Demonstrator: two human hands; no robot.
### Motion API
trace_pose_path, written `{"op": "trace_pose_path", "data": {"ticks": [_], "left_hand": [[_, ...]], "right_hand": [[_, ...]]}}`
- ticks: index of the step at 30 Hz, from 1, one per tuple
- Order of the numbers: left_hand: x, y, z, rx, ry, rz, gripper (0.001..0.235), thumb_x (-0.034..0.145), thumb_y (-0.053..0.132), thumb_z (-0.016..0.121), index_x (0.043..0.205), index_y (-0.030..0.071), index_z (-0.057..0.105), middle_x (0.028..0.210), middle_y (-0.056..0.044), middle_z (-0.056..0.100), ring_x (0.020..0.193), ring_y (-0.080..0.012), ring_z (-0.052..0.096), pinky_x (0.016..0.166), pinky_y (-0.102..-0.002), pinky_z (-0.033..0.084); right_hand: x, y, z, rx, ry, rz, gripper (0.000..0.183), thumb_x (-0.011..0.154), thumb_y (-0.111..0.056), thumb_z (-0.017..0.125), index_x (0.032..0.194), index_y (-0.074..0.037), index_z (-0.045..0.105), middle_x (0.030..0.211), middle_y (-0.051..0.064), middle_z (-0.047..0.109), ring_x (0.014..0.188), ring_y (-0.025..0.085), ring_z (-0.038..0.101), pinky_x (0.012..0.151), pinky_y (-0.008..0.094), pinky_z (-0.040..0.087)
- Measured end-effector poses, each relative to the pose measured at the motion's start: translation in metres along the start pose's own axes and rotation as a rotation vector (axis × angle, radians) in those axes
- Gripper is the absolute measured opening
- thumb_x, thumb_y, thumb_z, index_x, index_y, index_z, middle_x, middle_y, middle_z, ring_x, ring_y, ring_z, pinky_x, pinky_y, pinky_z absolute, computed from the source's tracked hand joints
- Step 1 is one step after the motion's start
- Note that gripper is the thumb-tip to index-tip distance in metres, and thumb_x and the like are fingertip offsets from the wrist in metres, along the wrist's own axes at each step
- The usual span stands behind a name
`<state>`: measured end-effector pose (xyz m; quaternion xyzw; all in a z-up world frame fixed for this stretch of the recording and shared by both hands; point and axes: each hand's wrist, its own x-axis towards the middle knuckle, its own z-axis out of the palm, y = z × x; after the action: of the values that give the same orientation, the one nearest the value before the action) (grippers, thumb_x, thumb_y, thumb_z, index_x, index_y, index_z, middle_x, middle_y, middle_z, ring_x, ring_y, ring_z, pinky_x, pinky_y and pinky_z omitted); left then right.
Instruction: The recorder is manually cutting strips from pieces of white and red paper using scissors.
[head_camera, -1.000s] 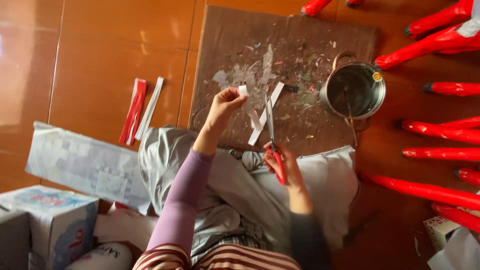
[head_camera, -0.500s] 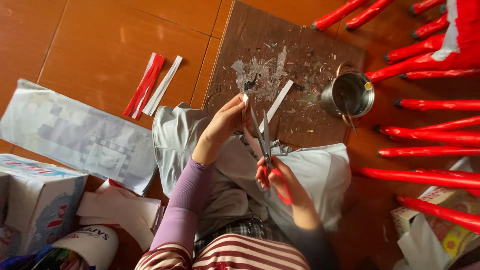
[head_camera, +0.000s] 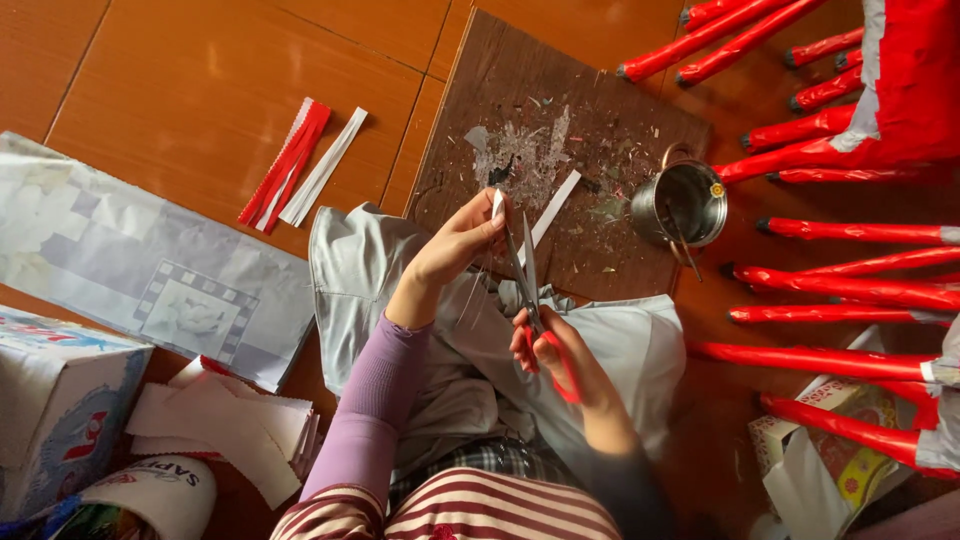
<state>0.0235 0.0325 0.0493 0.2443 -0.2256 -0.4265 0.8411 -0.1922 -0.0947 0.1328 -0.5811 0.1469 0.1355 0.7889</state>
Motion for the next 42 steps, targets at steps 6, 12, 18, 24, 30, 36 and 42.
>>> {"op": "trace_pose_path", "data": {"ticks": [6,12,18,24,30,36,42], "left_hand": [[-0.002,0.002,0.003,0.032,-0.014,-0.012,0.017,0.111,0.024,0.056,0.121,0.01,0.052,0.094,0.006,0.048,0.08,-0.0046,0.042,0.071,-0.022,0.037],[-0.002,-0.003,0.0,0.082,-0.033,-0.01,0.026,0.112,0.027,0.055,0.13,0.008,0.052,0.099,0.004,0.053,0.085,-0.0063,0.048,0.077,-0.023,0.043],[-0.002,-0.005,-0.001,0.102,-0.012,-0.042,0.03,0.111,0.028,0.054,0.133,0.007,0.053,0.103,0.003,0.054,0.088,-0.0081,0.05,0.081,-0.025,0.046],[-0.003,-0.01,-0.005,0.017,-0.026,-0.035,0.028,0.114,0.025,0.051,0.135,0.006,0.054,0.105,0.002,0.055,0.09,-0.0097,0.049,0.083,-0.026,0.045],[-0.004,-0.008,-0.006,0.04,-0.001,-0.058,0.028,0.113,0.024,0.051,0.135,0.006,0.053,0.105,0.002,0.056,0.089,-0.0091,0.05,0.082,-0.026,0.046],[0.0,-0.002,0.001,0.513,0.041,-0.053,0.032,0.108,0.027,0.058,0.13,0.004,0.055,0.099,0.002,0.057,0.088,-0.0066,0.054,0.077,-0.025,0.048],[0.004,0.006,0.016,0.495,-0.176,-0.19,0.037,0.104,0.034,0.063,0.119,0.0,0.059,0.093,0.001,0.06,0.084,-0.0063,0.056,0.074,-0.026,0.051]], "right_hand": [[-0.005,-0.005,0.002,-0.057,0.027,-0.012,0.077,0.088,-0.066,0.069,0.128,-0.003,0.052,0.1,0.005,0.062,0.085,0.012,0.057,0.072,0.026,0.048],[-0.007,0.001,-0.007,-0.072,0.016,-0.017,0.076,0.089,-0.066,0.068,0.128,-0.003,0.051,0.1,0.005,0.061,0.084,0.012,0.056,0.072,0.026,0.049],[-0.006,0.001,-0.01,-0.088,0.006,-0.011,0.075,0.09,-0.065,0.067,0.129,-0.003,0.052,0.101,0.006,0.062,0.086,0.012,0.057,0.072,0.026,0.049],[-0.005,0.006,-0.013,-0.059,0.0,-0.012,0.074,0.09,-0.063,0.067,0.129,-0.003,0.052,0.101,0.006,0.062,0.087,0.012,0.058,0.072,0.026,0.049],[-0.004,0.006,-0.012,-0.033,0.015,0.002,0.071,0.091,-0.061,0.068,0.128,-0.002,0.052,0.101,0.007,0.061,0.086,0.013,0.058,0.071,0.026,0.049],[-0.002,0.006,-0.013,0.028,0.001,-0.013,0.067,0.096,-0.058,0.063,0.128,-0.001,0.051,0.098,0.008,0.062,0.08,0.015,0.058,0.068,0.028,0.05],[-0.004,0.01,-0.018,0.119,-0.056,-0.111,0.061,0.103,-0.053,0.057,0.131,0.001,0.047,0.098,0.01,0.063,0.077,0.017,0.058,0.068,0.031,0.049]]}}
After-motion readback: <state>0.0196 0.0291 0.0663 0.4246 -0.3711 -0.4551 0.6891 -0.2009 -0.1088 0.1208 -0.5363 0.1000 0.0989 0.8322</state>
